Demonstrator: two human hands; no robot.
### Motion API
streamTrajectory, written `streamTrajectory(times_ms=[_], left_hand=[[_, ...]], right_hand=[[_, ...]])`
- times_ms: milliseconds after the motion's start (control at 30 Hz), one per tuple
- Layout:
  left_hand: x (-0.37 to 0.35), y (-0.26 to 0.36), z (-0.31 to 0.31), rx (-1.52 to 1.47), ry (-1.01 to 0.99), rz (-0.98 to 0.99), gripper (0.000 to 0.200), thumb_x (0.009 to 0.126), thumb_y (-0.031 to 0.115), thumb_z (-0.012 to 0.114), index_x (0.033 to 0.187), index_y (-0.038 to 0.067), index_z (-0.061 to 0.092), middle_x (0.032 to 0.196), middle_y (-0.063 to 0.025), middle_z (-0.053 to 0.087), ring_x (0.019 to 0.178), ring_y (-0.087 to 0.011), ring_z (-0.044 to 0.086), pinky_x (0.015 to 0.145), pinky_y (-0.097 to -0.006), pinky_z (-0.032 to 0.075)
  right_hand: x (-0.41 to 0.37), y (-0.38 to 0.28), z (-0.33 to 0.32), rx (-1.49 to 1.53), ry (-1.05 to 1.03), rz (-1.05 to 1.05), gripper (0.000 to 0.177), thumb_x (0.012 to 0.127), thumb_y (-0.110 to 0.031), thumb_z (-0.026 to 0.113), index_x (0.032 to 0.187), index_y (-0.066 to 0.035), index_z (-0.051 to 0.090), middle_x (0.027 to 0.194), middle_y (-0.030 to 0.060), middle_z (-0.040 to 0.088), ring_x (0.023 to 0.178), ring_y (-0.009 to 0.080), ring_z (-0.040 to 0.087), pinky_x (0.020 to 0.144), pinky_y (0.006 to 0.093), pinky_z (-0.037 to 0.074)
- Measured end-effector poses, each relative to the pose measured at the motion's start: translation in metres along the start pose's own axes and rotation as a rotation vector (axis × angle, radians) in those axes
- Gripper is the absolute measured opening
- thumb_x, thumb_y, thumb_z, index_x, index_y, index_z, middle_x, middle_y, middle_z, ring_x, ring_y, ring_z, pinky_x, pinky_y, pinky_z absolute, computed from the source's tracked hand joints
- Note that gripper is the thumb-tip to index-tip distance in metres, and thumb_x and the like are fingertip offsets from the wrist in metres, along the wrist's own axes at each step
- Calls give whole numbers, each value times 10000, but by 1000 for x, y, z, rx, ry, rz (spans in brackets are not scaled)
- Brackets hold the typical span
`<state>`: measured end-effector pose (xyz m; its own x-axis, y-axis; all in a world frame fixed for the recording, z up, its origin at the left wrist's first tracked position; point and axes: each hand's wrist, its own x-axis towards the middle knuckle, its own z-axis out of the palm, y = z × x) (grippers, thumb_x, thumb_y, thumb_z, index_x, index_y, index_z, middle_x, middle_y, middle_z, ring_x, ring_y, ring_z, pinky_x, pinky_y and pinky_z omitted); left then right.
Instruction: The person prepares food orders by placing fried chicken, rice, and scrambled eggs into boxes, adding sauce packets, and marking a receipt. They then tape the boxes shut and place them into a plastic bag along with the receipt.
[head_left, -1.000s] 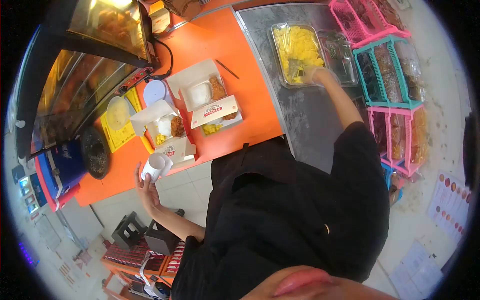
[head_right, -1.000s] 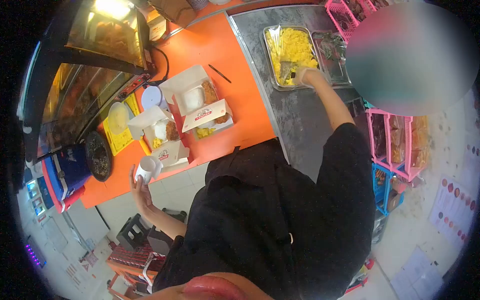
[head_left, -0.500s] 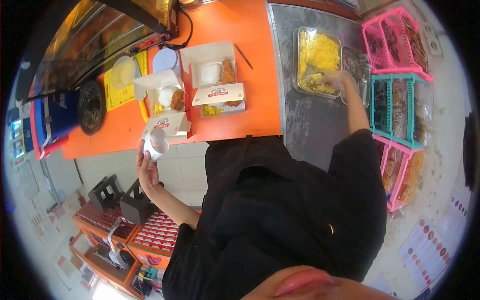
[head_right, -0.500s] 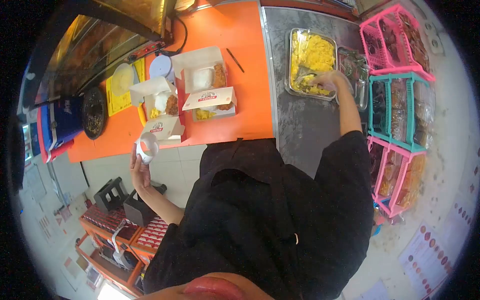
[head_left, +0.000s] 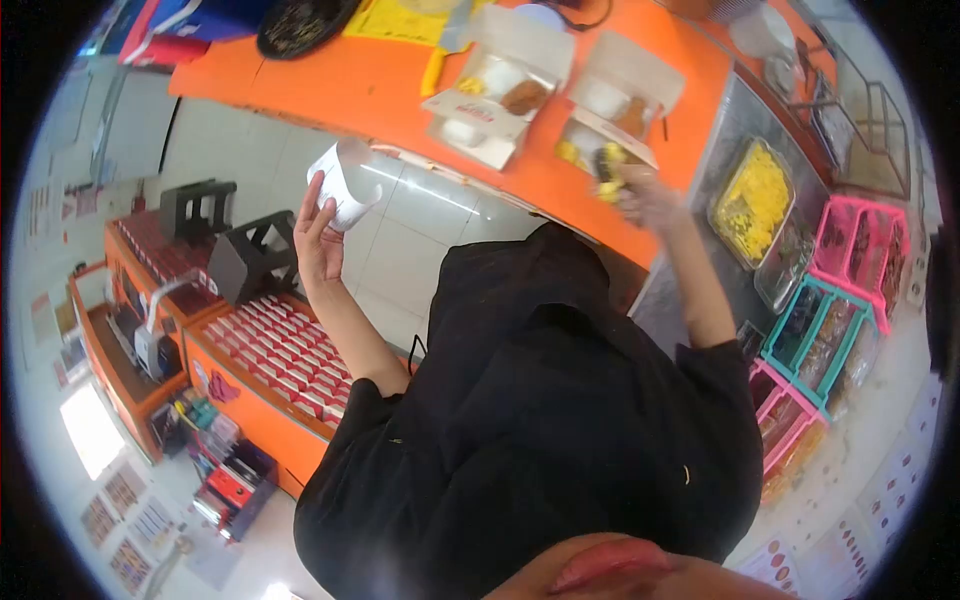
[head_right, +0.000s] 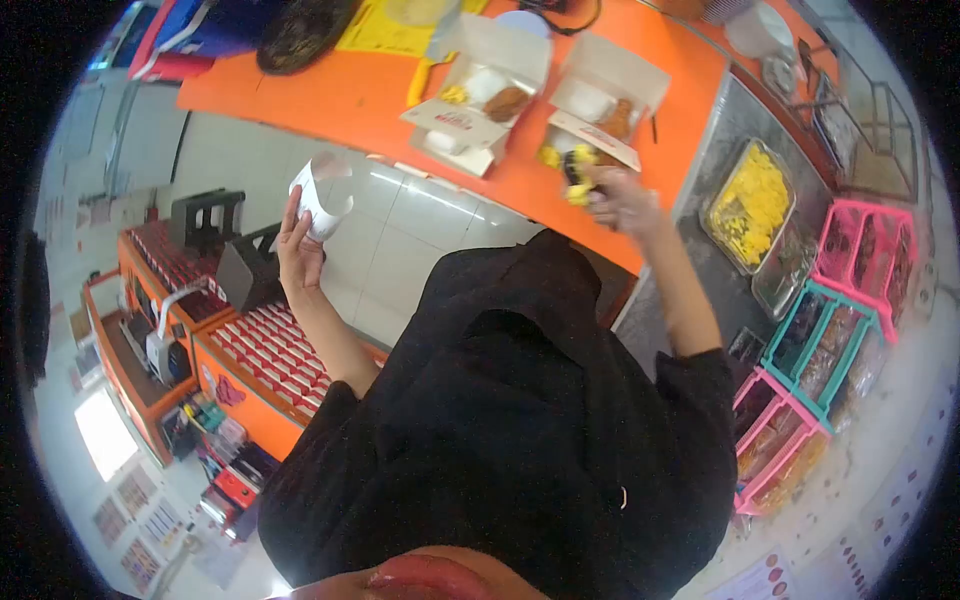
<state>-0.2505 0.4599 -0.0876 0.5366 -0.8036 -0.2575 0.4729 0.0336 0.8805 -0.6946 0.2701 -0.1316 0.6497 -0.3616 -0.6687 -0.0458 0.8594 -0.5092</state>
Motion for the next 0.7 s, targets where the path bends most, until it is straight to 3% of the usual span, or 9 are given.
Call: streamTrajectory(times_ms=[167,300,333,367,433,500,567,600,700], left_hand=[[-63,33,-96,9,135,65,580,790,-100,620,1343,11,487,1410,-122,437,1257,-204,475,963,-318,487],[-106,56,-127,158,134,204,871,659,-207,639,1439,59,356,1448,-133,378,1299,-247,432,1061,-362,404],[-114,61,-127,167,152,210,992,593,-170,692,1468,72,291,1469,-124,344,1309,-254,417,1081,-378,378],[-119,62,-129,158,171,216,992,593,-170,692,1468,72,291,1469,-124,344,1309,-254,417,1081,-378,378],[-128,64,-129,199,87,304,1034,607,-197,680,1492,94,233,1484,-130,299,1335,-249,372,1078,-375,375],[-132,66,-116,207,82,317,1065,600,-179,698,1500,96,200,1476,-125,305,1338,-240,358,1080,-380,369],[-132,65,-103,124,31,318,1056,608,-174,704,1499,89,201,1467,-124,317,1329,-232,368,1078,-373,369],[-132,63,-98,78,9,291,973,663,-142,701,1488,71,230,1467,-124,316,1324,-224,373,1070,-360,371],[-122,50,-91,68,46,236,874,702,-118,667,1466,72,287,1476,-127,306,1318,-235,380,1085,-366,345]], right_hand=[[151,51,102,177,-60,243,207,951,-300,562,896,-113,489,636,-18,438,433,29,320,325,193,221],[328,80,32,17,-156,-157,397,920,-383,577,1108,-34,545,750,56,582,576,167,536,511,316,455],[373,87,3,-83,-94,-305,488,908,-424,579,1162,-8,559,758,69,611,604,203,577,558,354,488],[344,79,54,-464,169,-442,486,901,-387,576,1201,-7,530,899,105,601,749,235,578,684,361,476],[270,55,175,-1323,904,-335,508,885,-313,570,1278,-6,473,1181,175,580,1040,299,581,935,376,452],[300,77,167,-1457,1008,-388,500,840,-238,558,1268,6,477,1232,219,556,1118,322,562,968,422,433],[301,83,175,-1631,1029,-431,454,815,-158,515,1238,6,493,1104,191,621,987,315,629,853,402,500],[288,79,186,-1638,1027,-437,454,815,-158,515,1238,6,493,1104,191,621,987,315,629,853,402,500],[269,67,164,-273,815,-489,378,807,-167,553,1149,-7,535,844,114,613,630,206,590,558,269,469]])
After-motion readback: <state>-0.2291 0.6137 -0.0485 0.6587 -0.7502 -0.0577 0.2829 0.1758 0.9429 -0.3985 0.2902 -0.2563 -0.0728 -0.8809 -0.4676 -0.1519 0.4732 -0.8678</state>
